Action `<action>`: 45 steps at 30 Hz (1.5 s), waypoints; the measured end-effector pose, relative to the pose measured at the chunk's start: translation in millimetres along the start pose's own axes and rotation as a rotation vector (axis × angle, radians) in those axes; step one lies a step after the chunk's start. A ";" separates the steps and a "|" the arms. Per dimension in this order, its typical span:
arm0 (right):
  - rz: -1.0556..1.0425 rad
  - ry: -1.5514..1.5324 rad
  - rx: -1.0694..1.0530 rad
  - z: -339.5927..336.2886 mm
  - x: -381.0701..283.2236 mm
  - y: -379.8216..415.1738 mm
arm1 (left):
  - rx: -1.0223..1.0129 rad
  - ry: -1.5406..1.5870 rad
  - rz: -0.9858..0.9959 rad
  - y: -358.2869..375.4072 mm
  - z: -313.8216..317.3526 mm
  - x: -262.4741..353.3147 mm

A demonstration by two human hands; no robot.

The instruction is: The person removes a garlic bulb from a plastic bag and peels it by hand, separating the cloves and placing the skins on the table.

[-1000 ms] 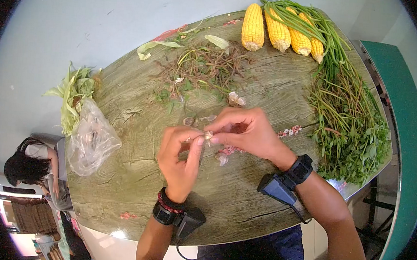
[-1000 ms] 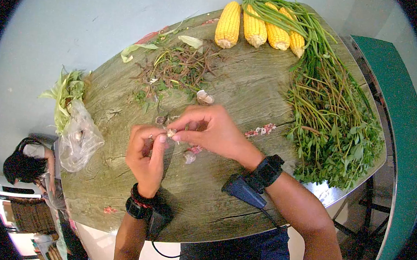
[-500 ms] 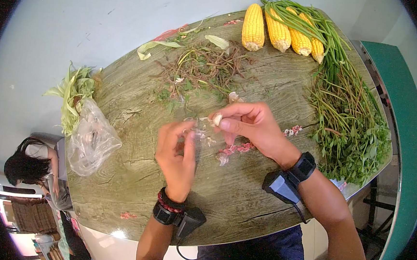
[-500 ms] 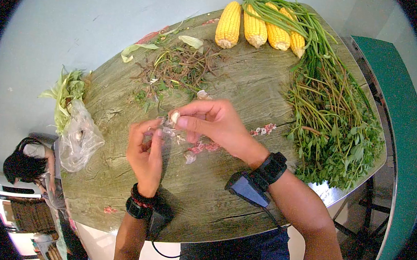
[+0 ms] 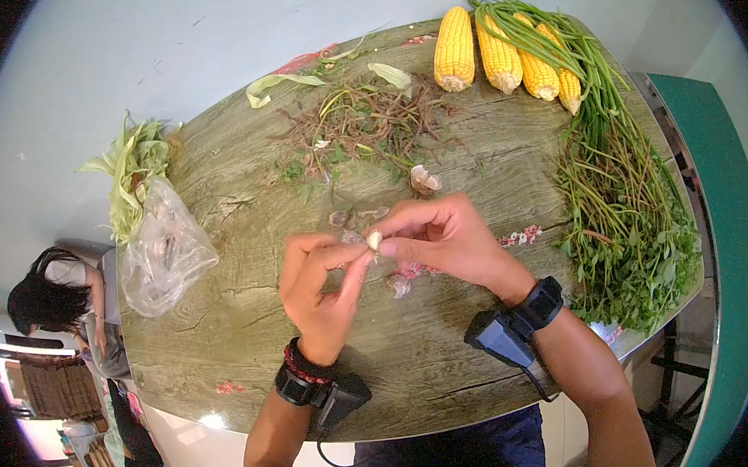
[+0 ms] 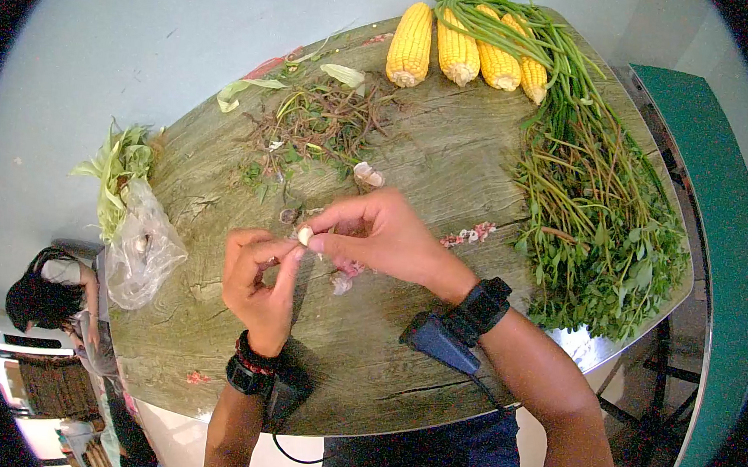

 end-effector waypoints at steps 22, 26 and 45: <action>-0.191 0.122 0.075 -5.1 -5.9 -2.6 | -0.088 0.114 -0.133 -3.0 4.2 -2.3; -0.257 0.189 0.071 -4.7 -8.4 -3.2 | -0.100 0.194 -0.163 -1.8 6.6 -4.3; -0.366 0.416 0.091 -4.3 -18.2 -1.2 | -0.145 0.237 -0.294 1.6 10.5 -14.9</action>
Point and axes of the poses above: each hand's wrist, its own y-axis away from the middle knuckle, its own z-axis out of the palm, x = y × z, the point moved 5 cm from there along -y, towards the middle knuckle, and after that the axes turned 11 degrees about -z, right-handed, at the moved point
